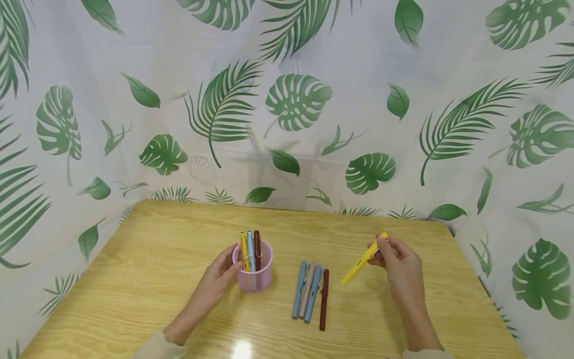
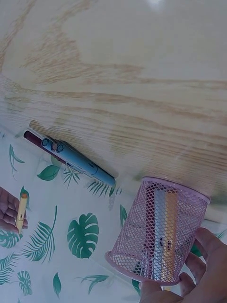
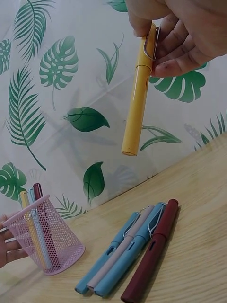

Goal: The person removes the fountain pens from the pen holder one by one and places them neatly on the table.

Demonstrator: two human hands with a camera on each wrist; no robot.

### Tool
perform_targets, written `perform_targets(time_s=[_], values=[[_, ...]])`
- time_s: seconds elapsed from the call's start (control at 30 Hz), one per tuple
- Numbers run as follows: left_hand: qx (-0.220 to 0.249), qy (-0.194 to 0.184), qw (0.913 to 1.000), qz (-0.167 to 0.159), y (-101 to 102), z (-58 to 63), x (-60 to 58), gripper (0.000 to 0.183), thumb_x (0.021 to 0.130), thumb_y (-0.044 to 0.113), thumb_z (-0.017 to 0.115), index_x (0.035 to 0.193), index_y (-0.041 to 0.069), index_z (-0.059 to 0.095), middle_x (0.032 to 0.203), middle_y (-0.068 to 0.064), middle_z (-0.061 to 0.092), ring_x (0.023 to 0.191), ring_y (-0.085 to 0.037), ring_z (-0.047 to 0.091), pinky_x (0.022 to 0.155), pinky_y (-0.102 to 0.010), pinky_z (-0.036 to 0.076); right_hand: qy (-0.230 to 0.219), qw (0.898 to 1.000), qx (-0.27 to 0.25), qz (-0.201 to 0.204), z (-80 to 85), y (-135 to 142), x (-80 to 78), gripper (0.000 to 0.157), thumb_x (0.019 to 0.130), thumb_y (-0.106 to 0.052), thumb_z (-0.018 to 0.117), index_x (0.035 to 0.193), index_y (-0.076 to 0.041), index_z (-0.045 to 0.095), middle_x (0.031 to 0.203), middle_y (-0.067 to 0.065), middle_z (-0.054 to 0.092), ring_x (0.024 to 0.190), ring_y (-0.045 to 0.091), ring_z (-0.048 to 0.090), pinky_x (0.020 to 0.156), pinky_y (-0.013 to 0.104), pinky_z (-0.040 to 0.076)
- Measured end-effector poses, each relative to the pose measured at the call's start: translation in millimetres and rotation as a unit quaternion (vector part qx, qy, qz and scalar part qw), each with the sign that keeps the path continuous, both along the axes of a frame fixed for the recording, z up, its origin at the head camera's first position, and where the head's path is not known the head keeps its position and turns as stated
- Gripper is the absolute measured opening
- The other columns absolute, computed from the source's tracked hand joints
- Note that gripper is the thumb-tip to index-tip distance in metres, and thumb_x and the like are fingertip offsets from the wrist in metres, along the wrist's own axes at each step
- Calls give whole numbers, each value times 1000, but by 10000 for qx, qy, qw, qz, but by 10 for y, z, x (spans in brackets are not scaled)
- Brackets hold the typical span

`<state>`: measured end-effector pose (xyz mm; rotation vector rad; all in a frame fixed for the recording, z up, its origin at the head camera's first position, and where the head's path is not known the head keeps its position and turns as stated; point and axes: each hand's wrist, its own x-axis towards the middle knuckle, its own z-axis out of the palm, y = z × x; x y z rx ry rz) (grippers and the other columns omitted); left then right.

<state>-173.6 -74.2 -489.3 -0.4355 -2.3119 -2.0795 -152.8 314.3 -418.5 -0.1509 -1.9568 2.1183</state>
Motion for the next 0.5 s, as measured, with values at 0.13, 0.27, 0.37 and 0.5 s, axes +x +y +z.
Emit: perform_targets(time_s=[0.13,0.27,0.37,0.5], values=[[8,3,10000,-2,-1,1,-1,58,107,17,58,154,-10,35,151,-33,46,140,-48,45,117,-59,36,-103,9996,240,87,-18,31,19,22,104,-24,65,108,-4,73,105,-6,76,83,11,70,80,24,62],[-15,-30,10000,-12,-1,5,6,58,107,17,58,154,-9,35,151,-33,46,140,-47,45,117,-59,35,-217,9988,397,169,-43,65,36,28,103,-29,66,111,-2,72,107,-7,76,84,11,69,81,24,62],[-40,-63,10000,-11,-2,11,13,58,108,18,57,154,-9,35,150,-32,47,140,-47,45,117,-59,36,-303,9983,437,232,-76,85,41,31,102,-32,67,114,-3,71,105,-5,77,84,12,69,81,25,62],[-51,-63,10000,3,-3,13,14,58,108,18,57,155,-8,35,150,-32,48,139,-46,46,117,-59,36,-416,9966,637,323,-133,105,44,30,103,-31,66,116,-4,71,104,-5,75,83,12,70,81,26,62]])
